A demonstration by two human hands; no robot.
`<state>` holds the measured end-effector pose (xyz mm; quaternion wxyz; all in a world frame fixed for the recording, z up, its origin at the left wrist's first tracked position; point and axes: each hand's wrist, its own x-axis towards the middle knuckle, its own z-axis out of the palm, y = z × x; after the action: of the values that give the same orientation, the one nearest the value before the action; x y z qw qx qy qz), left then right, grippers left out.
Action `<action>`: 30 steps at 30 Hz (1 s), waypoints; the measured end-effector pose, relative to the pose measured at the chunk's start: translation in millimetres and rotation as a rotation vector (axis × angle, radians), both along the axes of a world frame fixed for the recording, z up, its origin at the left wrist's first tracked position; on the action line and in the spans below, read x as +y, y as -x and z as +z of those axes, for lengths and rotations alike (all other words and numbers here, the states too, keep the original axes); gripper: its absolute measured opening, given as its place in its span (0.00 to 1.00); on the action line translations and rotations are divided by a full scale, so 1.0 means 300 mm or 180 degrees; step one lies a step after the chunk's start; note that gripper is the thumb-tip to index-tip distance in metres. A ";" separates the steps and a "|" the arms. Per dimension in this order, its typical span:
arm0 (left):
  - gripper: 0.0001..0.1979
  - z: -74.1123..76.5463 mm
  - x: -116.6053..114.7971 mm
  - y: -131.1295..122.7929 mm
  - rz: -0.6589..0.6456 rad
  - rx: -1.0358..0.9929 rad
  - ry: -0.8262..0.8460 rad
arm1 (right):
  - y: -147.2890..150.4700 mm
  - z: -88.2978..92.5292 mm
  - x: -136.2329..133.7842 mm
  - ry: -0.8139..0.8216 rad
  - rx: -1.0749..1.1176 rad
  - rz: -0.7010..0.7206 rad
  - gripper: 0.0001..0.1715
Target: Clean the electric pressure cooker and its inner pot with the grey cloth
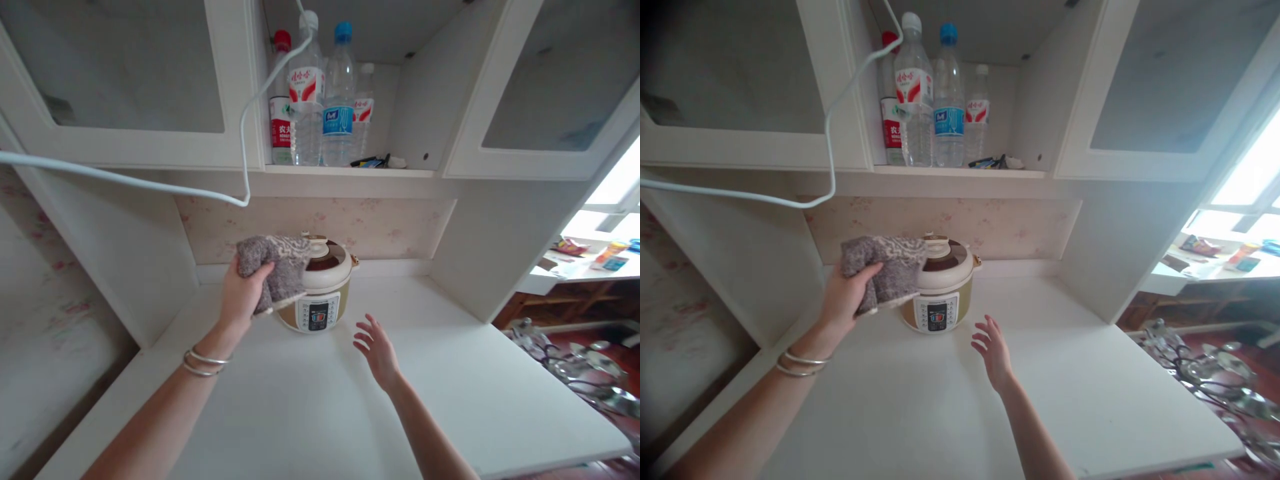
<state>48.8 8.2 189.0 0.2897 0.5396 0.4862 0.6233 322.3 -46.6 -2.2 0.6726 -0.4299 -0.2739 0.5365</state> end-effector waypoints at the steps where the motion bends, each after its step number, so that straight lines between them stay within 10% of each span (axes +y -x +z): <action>1: 0.26 0.042 0.023 0.020 0.0255 0.0541 -0.0308 | -0.013 -0.034 -0.012 0.0100 -0.0030 -0.0042 0.27; 4: 0.23 0.088 0.088 0.005 0.0371 0.2137 -0.0743 | -0.021 -0.120 -0.044 0.0250 -0.0326 -0.0119 0.24; 10: 0.22 -0.060 0.129 -0.258 0.0142 0.3873 -0.0818 | -0.010 -0.172 -0.075 0.0170 -0.0966 -0.0286 0.20; 23: 0.24 -0.086 0.329 -0.727 -0.0314 0.4165 -0.1289 | -0.013 -0.191 -0.056 0.0288 -0.1939 -0.0084 0.20; 30: 0.25 -0.127 0.213 -0.680 -0.0017 0.3968 -0.1415 | -0.015 -0.200 -0.061 0.0334 -0.1995 -0.0195 0.20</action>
<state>252.7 72.2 151.0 -0.1628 0.8475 0.4212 0.2790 326.9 -64.9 -62.3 0.5482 -0.6165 -0.4266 0.3707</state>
